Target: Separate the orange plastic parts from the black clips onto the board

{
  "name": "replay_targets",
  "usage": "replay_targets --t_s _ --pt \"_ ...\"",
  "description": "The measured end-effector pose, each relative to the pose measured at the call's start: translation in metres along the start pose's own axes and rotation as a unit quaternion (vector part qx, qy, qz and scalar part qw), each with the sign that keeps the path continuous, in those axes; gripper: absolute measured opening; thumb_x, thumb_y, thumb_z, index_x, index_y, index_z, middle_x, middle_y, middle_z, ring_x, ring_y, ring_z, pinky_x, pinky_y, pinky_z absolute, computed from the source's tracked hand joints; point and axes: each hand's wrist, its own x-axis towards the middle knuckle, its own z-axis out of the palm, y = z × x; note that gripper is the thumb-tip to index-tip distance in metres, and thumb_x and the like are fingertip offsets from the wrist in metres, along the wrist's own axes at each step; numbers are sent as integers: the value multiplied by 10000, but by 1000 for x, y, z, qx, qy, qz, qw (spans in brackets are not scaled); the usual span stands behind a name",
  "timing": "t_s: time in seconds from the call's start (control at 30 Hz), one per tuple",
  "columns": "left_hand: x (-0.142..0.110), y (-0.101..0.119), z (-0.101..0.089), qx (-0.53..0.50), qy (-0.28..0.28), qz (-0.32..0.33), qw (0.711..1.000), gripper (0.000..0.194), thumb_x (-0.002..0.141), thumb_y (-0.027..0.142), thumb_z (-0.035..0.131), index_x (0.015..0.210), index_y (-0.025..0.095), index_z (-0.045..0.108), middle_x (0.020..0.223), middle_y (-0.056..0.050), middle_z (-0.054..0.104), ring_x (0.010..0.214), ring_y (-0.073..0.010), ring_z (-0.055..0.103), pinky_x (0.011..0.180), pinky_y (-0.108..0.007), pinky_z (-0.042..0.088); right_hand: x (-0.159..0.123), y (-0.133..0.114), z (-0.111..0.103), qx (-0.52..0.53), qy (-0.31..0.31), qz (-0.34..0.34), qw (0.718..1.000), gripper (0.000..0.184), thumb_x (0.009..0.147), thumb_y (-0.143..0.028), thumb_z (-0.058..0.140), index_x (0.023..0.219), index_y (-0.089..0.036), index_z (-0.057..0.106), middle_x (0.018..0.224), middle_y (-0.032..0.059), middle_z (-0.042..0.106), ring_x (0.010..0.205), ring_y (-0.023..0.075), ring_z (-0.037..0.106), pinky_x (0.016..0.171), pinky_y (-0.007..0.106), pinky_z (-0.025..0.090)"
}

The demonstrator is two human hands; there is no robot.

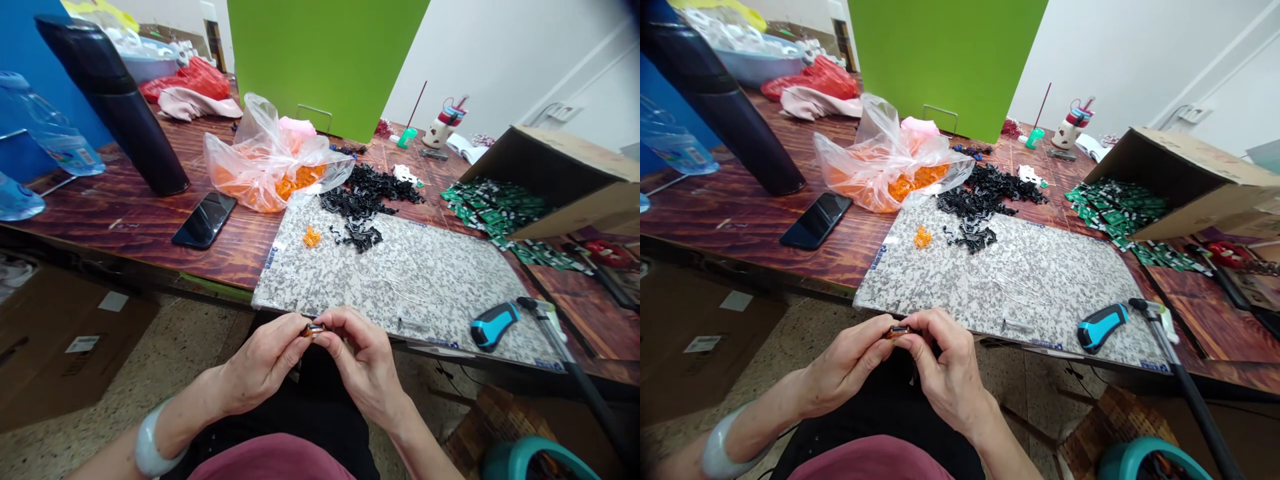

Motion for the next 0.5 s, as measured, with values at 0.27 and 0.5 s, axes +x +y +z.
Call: replay_targets --t_s 0.27,0.5 --pt "-2 0 4 42 28 31 998 163 933 158 309 867 206 450 723 -10 515 637 -154 495 602 -245 402 -4 -6 5 10 12 1 1000 88 891 -247 535 895 -205 611 786 15 610 693 132 551 608 237 435" --pt "-2 0 5 66 42 74 994 150 910 83 338 873 198 427 721 -2 495 636 -142 481 599 -226 393 -8 -6 7 39 26 35 998 109 878 -280 551 878 -201 626 807 31 611 728 147 573 626 245 464"
